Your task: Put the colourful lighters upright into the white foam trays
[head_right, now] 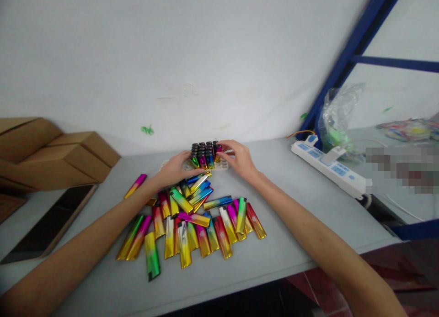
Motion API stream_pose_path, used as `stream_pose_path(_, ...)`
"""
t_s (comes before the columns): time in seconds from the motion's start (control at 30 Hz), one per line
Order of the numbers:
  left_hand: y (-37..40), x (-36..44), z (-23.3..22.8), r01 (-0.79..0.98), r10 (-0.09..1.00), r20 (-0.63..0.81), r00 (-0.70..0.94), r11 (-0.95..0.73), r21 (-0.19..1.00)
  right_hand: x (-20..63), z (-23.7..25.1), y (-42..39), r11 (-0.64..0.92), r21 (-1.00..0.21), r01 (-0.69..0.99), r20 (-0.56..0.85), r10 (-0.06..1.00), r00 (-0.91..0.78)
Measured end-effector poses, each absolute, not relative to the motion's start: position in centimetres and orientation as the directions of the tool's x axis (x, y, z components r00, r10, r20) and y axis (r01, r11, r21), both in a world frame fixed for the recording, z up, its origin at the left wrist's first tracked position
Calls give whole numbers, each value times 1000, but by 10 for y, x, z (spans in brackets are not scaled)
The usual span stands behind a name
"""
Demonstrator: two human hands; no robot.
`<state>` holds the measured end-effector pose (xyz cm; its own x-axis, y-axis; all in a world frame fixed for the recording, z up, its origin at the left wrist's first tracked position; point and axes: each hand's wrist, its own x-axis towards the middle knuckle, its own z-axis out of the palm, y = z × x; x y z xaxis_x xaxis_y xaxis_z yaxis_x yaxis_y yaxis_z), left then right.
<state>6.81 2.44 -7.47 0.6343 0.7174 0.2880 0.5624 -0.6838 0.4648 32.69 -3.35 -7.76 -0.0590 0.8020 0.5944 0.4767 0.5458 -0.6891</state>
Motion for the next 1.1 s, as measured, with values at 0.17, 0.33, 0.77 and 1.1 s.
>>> stream_pose_path(0.17,25,68,-76,578,717,294,633,-689,437,334,-70,-32,519,-715,468,534,838,-113)
stream_pose_path(0.33,26,69,-77,579,712,291,640,-695,427,334,-69,-30,472,-761,446,480,871,-103)
stream_pose_path(0.77,26,68,-78,592,718,290,633,-690,415,331,-68,-54,389,-602,697,450,887,-105)
stream_pose_path(1.1,26,68,-80,611,721,289,630,-689,389,311,-35,-93,576,-596,559,54,723,-688)
